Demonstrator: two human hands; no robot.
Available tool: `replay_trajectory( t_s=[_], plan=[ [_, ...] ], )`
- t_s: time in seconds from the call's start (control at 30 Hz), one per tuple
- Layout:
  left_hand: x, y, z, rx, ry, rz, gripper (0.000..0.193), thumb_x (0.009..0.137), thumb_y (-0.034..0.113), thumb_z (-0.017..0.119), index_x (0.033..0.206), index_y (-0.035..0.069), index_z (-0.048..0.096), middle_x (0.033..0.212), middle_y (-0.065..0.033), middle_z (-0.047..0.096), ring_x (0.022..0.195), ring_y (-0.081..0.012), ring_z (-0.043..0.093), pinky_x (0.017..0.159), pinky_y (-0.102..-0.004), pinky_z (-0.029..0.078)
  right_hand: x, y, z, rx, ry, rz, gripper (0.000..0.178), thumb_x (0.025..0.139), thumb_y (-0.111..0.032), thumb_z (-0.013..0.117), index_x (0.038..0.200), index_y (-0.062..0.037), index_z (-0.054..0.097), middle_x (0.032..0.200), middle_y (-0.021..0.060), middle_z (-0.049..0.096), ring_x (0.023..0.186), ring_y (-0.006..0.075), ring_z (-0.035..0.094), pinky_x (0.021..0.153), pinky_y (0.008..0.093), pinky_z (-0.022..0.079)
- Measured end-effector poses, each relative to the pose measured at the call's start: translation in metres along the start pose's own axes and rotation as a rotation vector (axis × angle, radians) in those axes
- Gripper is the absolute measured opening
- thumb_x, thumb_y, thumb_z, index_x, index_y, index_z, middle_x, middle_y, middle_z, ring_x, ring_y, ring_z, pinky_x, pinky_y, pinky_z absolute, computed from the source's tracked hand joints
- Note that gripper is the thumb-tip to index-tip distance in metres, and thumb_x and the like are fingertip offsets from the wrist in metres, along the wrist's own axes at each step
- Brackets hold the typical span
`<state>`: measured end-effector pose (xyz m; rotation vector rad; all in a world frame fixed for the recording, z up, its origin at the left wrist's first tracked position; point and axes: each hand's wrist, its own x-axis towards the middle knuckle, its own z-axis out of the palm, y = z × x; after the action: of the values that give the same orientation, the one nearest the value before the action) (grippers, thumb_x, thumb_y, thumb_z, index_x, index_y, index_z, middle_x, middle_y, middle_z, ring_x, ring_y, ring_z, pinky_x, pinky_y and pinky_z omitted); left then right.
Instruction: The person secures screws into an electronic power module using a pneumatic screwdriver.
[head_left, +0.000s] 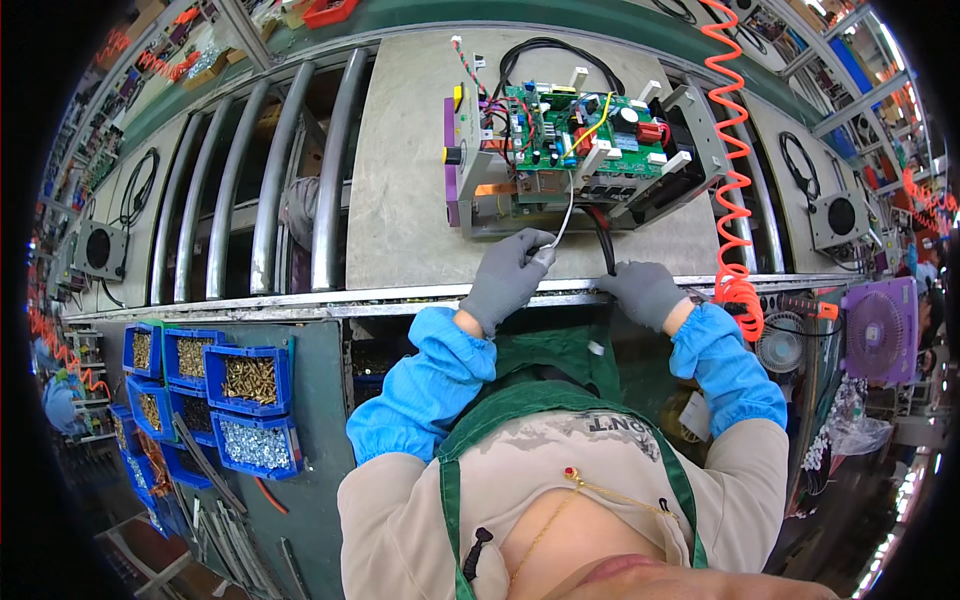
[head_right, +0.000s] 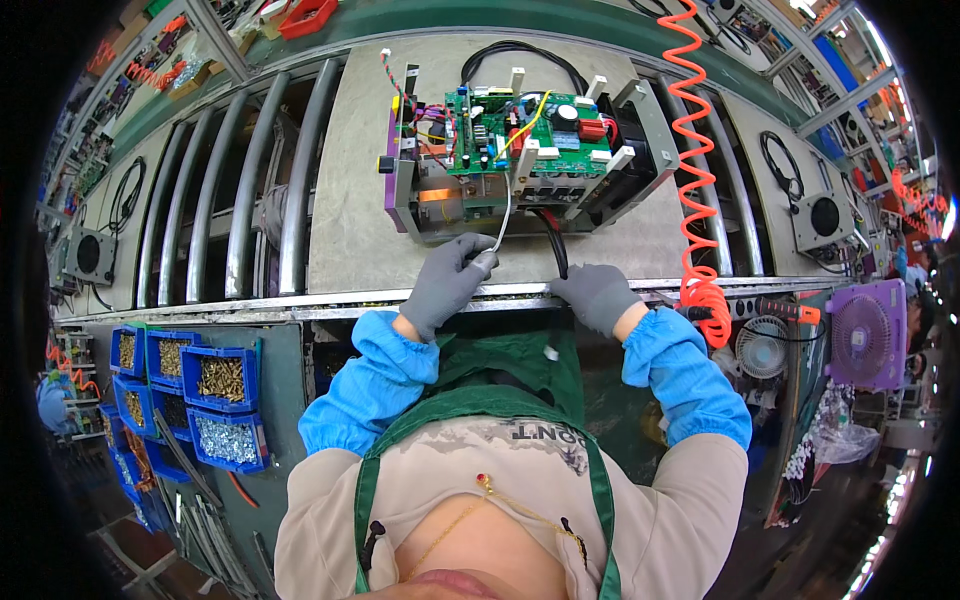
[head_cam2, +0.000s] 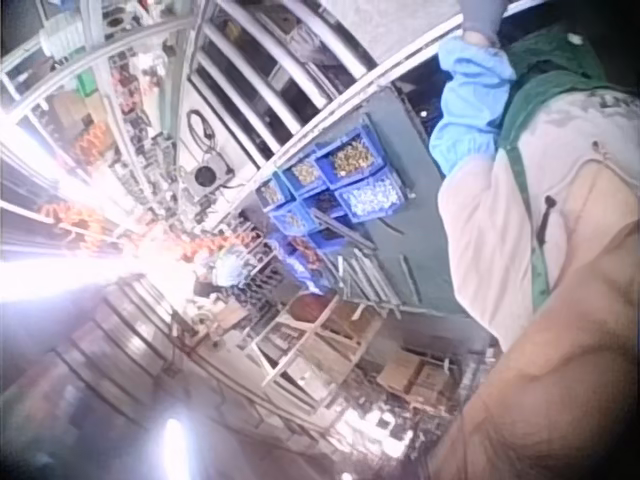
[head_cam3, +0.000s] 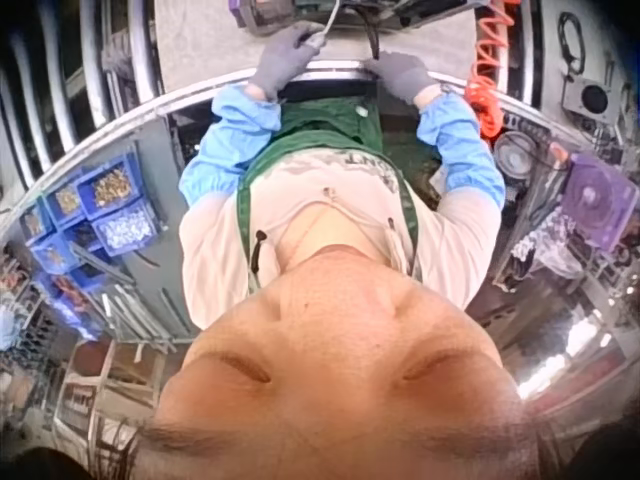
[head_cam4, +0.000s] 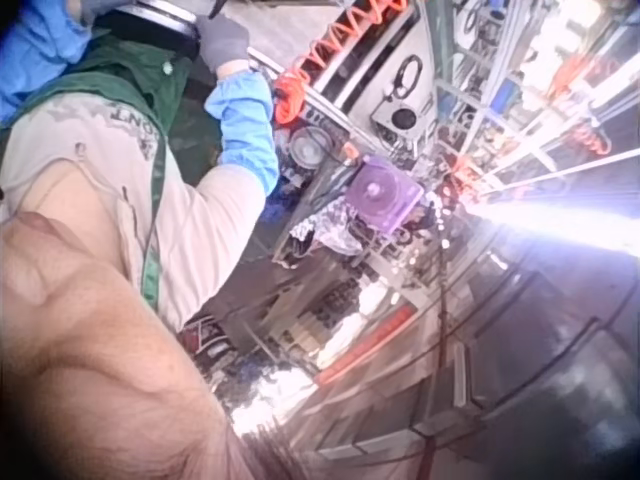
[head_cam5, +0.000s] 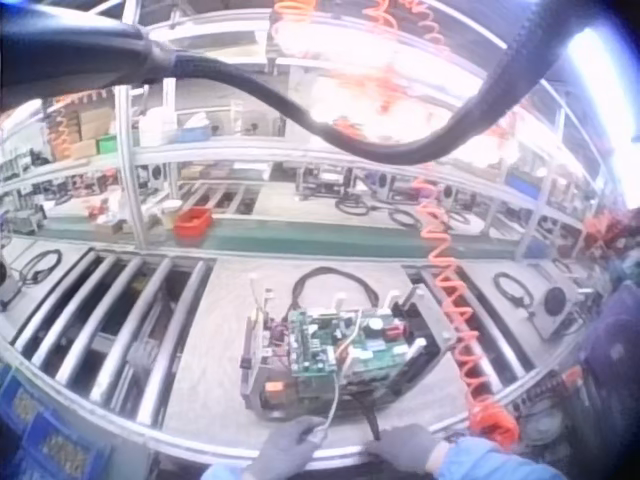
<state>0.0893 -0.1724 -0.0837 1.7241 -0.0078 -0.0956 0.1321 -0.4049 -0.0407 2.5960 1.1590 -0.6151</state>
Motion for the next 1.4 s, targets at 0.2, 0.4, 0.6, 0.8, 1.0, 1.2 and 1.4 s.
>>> replay_trajectory(
  t_s=[0.2,0.4,0.6,0.8,1.0,1.2,1.4],
  plan=[
    [-0.012,0.022,0.0,0.449,0.276,0.336,0.051,0.079,0.017,0.065,0.125,0.001,0.05,0.103,-0.0098,0.056,0.088,-0.0138,0.055,0.074,-0.0264,0.047,-0.015,0.002,-0.018,0.93,0.714,-0.051,0.03,0.077,-0.009,0.068,0.106,-0.0068,0.062,0.09,0.0133,0.065,0.079,0.0291,0.064,0.069,0.0336,0.051],
    [-0.033,0.103,-0.006,0.09,0.011,0.518,0.055,0.074,0.016,0.073,0.123,0.0,0.053,0.086,-0.0054,0.055,0.071,-0.0142,0.054,0.063,-0.0261,0.045,-0.014,-0.024,-0.057,0.567,0.786,-0.065,0.028,0.074,-0.017,0.071,0.1,-0.0104,0.064,0.082,0.0116,0.06,0.074,0.0295,0.061,0.062,0.0364,0.049],
    [-0.023,0.103,-0.005,0.334,0.156,0.592,0.025,0.082,0.019,0.066,0.103,0.006,0.062,0.076,-0.0102,0.057,0.065,-0.0266,0.059,0.056,-0.0339,0.046,-0.004,-0.047,-0.074,0.373,1.15,-0.113,0.041,0.059,-0.015,0.076,0.097,-0.0066,0.064,0.084,0.0069,0.056,0.074,0.0262,0.058,0.059,0.0347,0.049],
    [-0.015,0.092,-0.008,0.357,0.209,0.605,0.024,0.084,0.015,0.066,0.103,0.001,0.062,0.083,-0.0125,0.064,0.07,-0.0205,0.065,0.062,-0.028,0.051,0.009,-0.028,-0.063,0.22,1.175,-0.175,0.039,0.059,-0.016,0.077,0.095,-0.0107,0.066,0.085,0.002,0.057,0.072,0.0226,0.055,0.06,0.0324,0.049],
    [-0.011,0.093,-0.01,0.044,0.101,0.433,0.028,0.089,0.02,0.063,0.105,-0.002,0.059,0.081,-0.0069,0.064,0.072,-0.0092,0.06,0.065,-0.0246,0.049,0.007,-0.035,-0.071,0.289,1.229,-0.17,0.035,0.063,-0.01,0.073,0.098,-0.0123,0.066,0.089,0.0015,0.06,0.076,0.024,0.054,0.064,0.0335,0.049],
    [0.003,0.086,-0.003,-0.114,0.061,0.322,0.022,0.088,0.015,0.062,0.105,0.0,0.059,0.085,-0.0089,0.063,0.077,-0.0102,0.059,0.067,-0.025,0.048,0.009,-0.016,-0.058,0.265,1.241,-0.106,0.042,0.063,-0.008,0.073,0.103,-0.0094,0.064,0.089,0.004,0.062,0.078,0.0255,0.054,0.068,0.0345,0.048],
    [0.012,0.099,-0.013,-0.013,0.111,0.48,0.02,0.09,0.014,0.057,0.106,0.002,0.059,0.084,-0.0113,0.064,0.076,-0.0151,0.062,0.068,-0.0273,0.049,0.003,-0.022,-0.07,0.357,1.264,-0.15,0.047,0.061,-0.012,0.077,0.106,-0.0071,0.064,0.085,0.0058,0.062,0.074,0.0249,0.057,0.066,0.035,0.048]
  ],
)
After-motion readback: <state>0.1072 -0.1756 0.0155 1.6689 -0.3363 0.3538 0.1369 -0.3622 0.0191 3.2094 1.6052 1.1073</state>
